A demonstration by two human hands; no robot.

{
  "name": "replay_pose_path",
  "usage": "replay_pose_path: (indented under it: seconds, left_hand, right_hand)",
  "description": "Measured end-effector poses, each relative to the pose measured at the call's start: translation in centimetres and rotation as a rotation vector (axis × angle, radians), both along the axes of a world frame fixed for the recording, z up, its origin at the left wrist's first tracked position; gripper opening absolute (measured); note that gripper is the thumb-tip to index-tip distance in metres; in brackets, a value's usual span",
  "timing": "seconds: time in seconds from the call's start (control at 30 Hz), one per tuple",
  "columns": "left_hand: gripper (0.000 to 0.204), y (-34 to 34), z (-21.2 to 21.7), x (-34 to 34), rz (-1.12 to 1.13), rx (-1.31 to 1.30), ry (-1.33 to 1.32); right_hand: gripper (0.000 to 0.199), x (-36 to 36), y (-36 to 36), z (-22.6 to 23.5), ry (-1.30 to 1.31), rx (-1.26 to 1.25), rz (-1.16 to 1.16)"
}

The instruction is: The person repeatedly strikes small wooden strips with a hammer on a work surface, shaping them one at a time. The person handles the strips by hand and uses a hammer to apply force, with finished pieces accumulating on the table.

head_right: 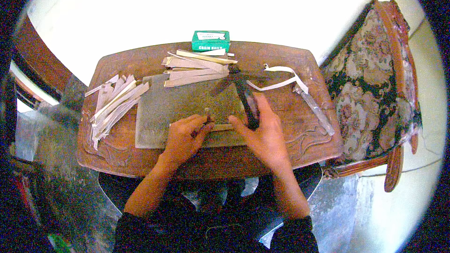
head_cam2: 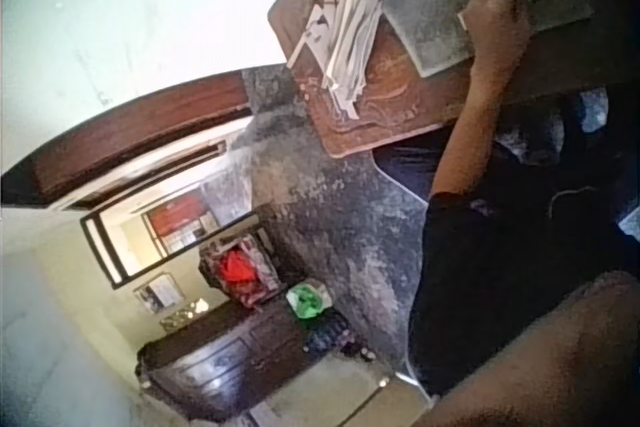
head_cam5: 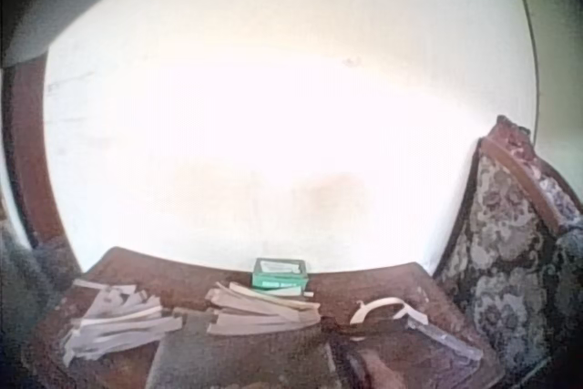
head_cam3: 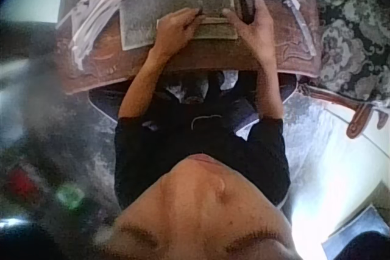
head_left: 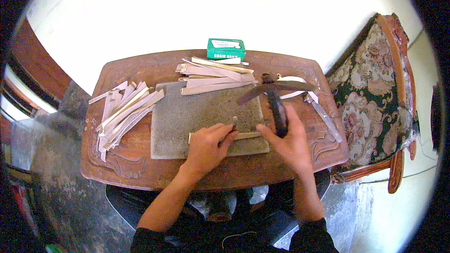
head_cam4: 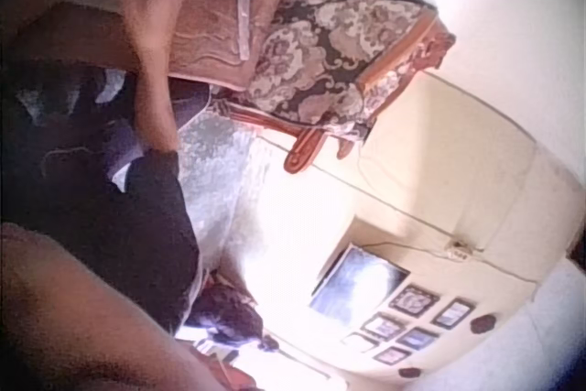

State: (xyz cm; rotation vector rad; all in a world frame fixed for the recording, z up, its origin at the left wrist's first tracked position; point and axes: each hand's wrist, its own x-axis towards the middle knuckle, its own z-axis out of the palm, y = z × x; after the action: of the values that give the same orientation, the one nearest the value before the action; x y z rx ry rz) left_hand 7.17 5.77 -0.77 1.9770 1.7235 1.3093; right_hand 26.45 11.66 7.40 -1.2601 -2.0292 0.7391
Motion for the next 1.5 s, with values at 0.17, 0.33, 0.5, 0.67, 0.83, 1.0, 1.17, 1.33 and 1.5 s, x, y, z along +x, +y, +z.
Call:
replay_pose_path:
  seconds: [0.17,0.33,0.5,0.67,0.83,1.0,1.17,1.33,1.5]
  left_hand:
    - [0.015,0.2,-0.1,-0.4,0.033,-0.041,-0.218]
    - [0.015,0.4,-0.3,-0.4,0.008,-0.114,-0.272]
    - [0.016,0.3,-0.1,-0.2,-0.011,-0.101,-0.226]
    - [0.017,0.2,0.4,-0.2,-0.011,-0.105,-0.174]
    - [0.016,0.3,0.2,-0.1,-0.028,-0.078,-0.111]
    - [0.016,0.4,0.2,0.0,-0.053,-0.018,0.007]
    - [0.013,0.1,0.5,0.2,-0.053,-0.054,0.036]
    - [0.015,0.1,0.7,0.1,-0.081,-0.069,0.056]
    - [0.015,0.0,0.6,0.1,-0.076,-0.085,0.065]
  right_hand:
    - [0.062,-1.2,1.1,-4.0,-0.052,-0.106,-0.011]
    - [0.063,-1.5,0.7,-4.6,-0.04,-0.131,-0.005]
    - [0.059,-1.3,0.8,-5.2,-0.034,-0.08,-0.024]
    - [0.057,-1.6,0.7,-4.6,-0.021,-0.125,-0.017]
    - [0.058,-1.4,0.8,-4.7,-0.015,-0.1,-0.014]
    - [0.059,-1.4,0.9,-5.0,-0.035,-0.037,-0.018]
    - [0.05,-1.5,0.9,-3.8,0.016,-0.113,0.013]
    - [0.039,0.1,0.7,-3.0,0.189,-0.064,0.04]
    - [0.038,1.4,-1.3,2.7,0.055,-0.05,0.081]
